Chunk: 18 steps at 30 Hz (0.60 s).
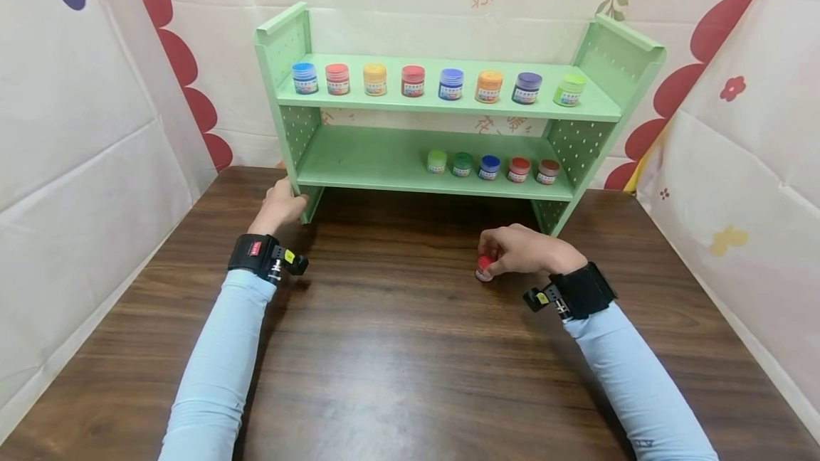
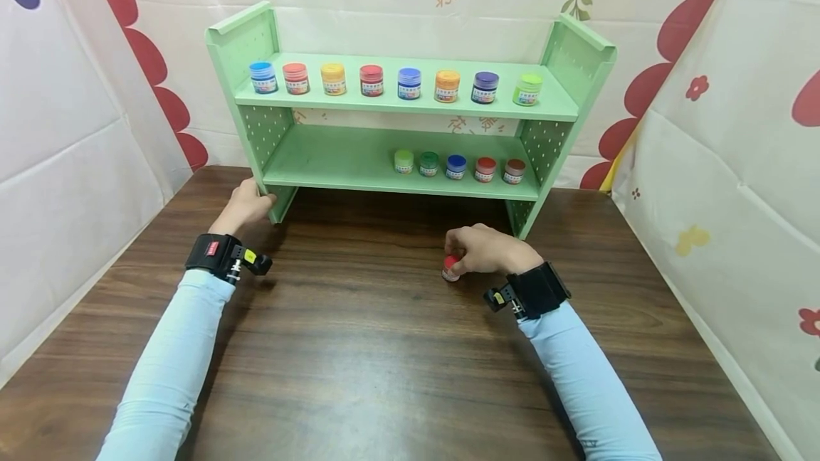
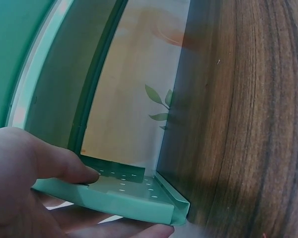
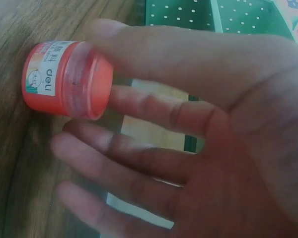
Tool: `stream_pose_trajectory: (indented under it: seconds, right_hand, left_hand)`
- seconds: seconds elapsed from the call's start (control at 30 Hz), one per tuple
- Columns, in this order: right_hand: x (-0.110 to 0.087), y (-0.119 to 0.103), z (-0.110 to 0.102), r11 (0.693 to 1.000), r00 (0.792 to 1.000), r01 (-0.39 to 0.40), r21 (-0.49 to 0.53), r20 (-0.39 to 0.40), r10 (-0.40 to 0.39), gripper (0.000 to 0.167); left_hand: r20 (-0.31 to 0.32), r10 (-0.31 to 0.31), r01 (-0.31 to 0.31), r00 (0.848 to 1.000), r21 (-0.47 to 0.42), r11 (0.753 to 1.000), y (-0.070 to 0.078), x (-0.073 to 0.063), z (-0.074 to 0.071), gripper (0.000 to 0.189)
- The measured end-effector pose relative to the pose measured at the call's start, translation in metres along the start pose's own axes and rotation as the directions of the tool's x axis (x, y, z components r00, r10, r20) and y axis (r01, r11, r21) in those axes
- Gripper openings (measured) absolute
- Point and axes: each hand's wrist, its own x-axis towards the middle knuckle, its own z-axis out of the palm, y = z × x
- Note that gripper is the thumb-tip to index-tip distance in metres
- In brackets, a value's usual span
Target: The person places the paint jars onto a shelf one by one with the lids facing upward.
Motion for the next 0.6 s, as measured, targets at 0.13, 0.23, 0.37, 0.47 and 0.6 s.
stream_pose_trajectory:
  seconds: [0.13,0.23,0.37,0.47,0.6]
  right_hand:
    - [0.0005,-0.0006,0.0,0.999,1.0,0.025,0.029,-0.001,-0.025,0.028]
    - [0.0007,-0.0007,0.0001,0.999,0.999,0.034,0.025,-0.012,-0.034,0.024]
    - [-0.0009,0.0008,-0.0008,0.999,0.999,0.035,0.02,-0.031,-0.035,0.023]
    - [-0.0018,0.0022,-0.0012,0.999,0.999,0.033,0.026,-0.038,-0.032,0.025]
    - [-0.0015,0.0029,-0.0009,0.999,0.999,0.035,0.031,-0.039,-0.034,0.026]
  left_hand:
    - [-0.006,0.003,-0.003,1.0,0.004,1.0,-0.0009,0.0001,0.0007,0.039]
    - [-0.002,0.0,0.0,1.0,0.002,1.0,-0.0014,0.0,0.0007,0.041]
    - [0.004,-0.001,0.001,1.0,-0.005,1.0,-0.0023,0.0001,0.0006,0.041]
    - [-0.005,0.01,-0.01,1.0,0.007,1.0,-0.0021,0.0005,0.0009,0.038]
    - [-0.003,0.008,-0.008,1.0,0.003,1.0,-0.0015,0.0001,0.0012,0.036]
